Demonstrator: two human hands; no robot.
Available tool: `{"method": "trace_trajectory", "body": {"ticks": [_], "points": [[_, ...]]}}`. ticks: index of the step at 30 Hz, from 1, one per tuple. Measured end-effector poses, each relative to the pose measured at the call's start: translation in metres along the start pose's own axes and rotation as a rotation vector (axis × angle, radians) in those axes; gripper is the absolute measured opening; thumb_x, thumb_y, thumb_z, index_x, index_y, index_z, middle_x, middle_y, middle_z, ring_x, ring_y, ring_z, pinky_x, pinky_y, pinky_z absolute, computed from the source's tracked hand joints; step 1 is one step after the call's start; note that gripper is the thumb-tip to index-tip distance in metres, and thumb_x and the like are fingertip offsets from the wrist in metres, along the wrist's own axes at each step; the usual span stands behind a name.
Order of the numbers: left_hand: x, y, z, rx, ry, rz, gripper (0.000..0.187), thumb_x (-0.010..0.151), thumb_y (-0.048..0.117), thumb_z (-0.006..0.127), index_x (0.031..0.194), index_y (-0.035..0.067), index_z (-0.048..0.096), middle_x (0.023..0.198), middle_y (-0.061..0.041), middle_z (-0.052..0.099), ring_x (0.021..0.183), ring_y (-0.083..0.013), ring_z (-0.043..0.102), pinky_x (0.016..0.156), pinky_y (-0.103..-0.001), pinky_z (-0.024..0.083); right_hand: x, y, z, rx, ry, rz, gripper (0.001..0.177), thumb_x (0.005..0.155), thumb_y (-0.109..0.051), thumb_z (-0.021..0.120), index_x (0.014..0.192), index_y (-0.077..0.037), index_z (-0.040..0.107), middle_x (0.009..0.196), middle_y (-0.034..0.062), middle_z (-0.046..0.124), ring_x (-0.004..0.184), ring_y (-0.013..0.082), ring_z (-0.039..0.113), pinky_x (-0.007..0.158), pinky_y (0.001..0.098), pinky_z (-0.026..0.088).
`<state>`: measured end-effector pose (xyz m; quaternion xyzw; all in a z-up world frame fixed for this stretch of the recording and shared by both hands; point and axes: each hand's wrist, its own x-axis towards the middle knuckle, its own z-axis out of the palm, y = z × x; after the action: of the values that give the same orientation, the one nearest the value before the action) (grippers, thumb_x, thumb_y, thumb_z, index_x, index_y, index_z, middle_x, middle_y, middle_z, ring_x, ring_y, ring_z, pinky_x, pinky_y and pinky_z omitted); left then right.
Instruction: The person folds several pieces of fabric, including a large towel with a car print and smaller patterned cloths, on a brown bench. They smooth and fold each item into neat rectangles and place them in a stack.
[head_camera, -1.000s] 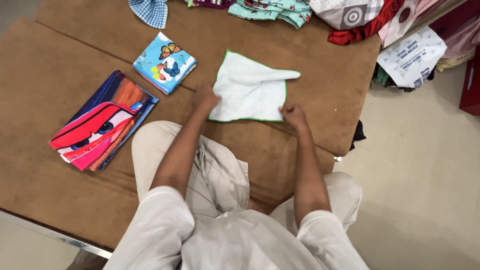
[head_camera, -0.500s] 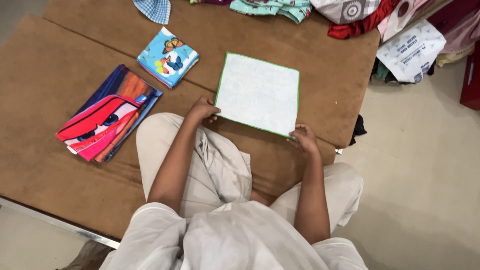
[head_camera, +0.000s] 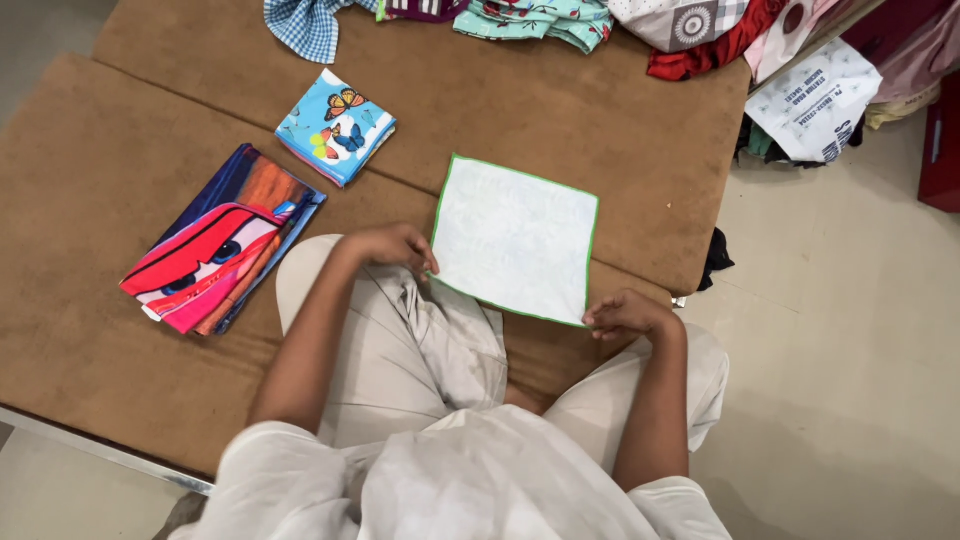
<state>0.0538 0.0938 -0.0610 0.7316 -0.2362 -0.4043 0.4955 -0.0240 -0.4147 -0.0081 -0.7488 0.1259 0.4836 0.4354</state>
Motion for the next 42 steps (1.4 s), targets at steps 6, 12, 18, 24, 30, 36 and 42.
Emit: {"method": "trace_trajectory", "body": {"ticks": [6,12,18,24,30,36,42], "points": [[0.040,-0.007,-0.039,-0.272,0.217,0.129,0.030,0.089,0.009,0.071,0.118,0.008,0.072,0.104,0.000,0.078,0.094,-0.0095,0.070,0.084,-0.027,0.056,0.029,-0.012,-0.025,0.174,0.237,-0.675,0.028,0.084,-0.015,0.079,0.111,-0.008,0.075,0.098,-0.0013,0.074,0.092,0.0072,0.069,0.082,0.0227,0.058],[0.123,-0.013,-0.048,-0.073,0.839,-0.021,0.030,0.089,0.030,0.082,0.105,0.005,0.076,0.094,-0.010,0.076,0.084,-0.0189,0.071,0.077,-0.034,0.055,0.127,-0.034,-0.056,0.451,0.588,-0.597,0.020,0.096,-0.022,0.077,0.101,-0.004,0.069,0.083,-0.0035,0.069,0.073,0.0059,0.062,0.061,0.0233,0.051],[0.156,-0.007,-0.066,0.107,1.109,-0.209,0.032,0.084,0.036,0.081,0.097,0.006,0.078,0.096,-0.016,0.077,0.090,-0.0298,0.074,0.081,-0.040,0.056,0.167,-0.046,-0.076,0.275,0.806,-0.460,0.022,0.093,-0.022,0.077,0.105,-0.004,0.075,0.083,-0.0003,0.070,0.068,0.0091,0.060,0.057,0.0285,0.049],[0.158,0.015,-0.075,0.135,1.105,-0.464,0.021,0.089,0.029,0.073,0.101,0.012,0.078,0.103,-0.012,0.076,0.098,-0.0314,0.072,0.084,-0.044,0.056,0.173,-0.064,-0.086,-0.007,0.990,-0.500,0.022,0.088,-0.021,0.084,0.102,-0.007,0.077,0.090,0.0062,0.077,0.080,0.0136,0.069,0.077,0.0304,0.056],[0.159,0.031,-0.074,0.332,1.016,-0.504,0.034,0.089,0.028,0.072,0.119,0.013,0.069,0.128,-0.013,0.064,0.119,-0.0332,0.061,0.096,-0.045,0.050,0.160,-0.089,-0.073,-0.315,1.039,-0.499,0.022,0.084,-0.015,0.077,0.106,-0.017,0.079,0.112,0.0080,0.071,0.100,0.0258,0.072,0.090,0.0394,0.056],[0.156,0.039,-0.079,0.552,0.883,-0.475,0.028,0.083,0.021,0.075,0.110,0.013,0.076,0.131,-0.015,0.061,0.124,-0.0346,0.057,0.101,-0.044,0.048,0.154,-0.110,-0.079,-0.846,0.962,-0.386,0.024,0.075,-0.025,0.083,0.096,-0.017,0.075,0.112,0.0087,0.070,0.112,0.0318,0.063,0.092,0.0520,0.045],[0.155,0.041,-0.087,0.271,0.820,-0.477,0.026,0.078,0.023,0.079,0.101,0.011,0.075,0.109,-0.012,0.072,0.107,-0.0319,0.068,0.093,-0.044,0.053,0.166,-0.107,-0.098,-0.716,0.812,-0.294,0.044,0.067,-0.024,0.088,0.107,-0.016,0.070,0.105,0.0050,0.074,0.106,0.0273,0.066,0.089,0.0470,0.049]]}}
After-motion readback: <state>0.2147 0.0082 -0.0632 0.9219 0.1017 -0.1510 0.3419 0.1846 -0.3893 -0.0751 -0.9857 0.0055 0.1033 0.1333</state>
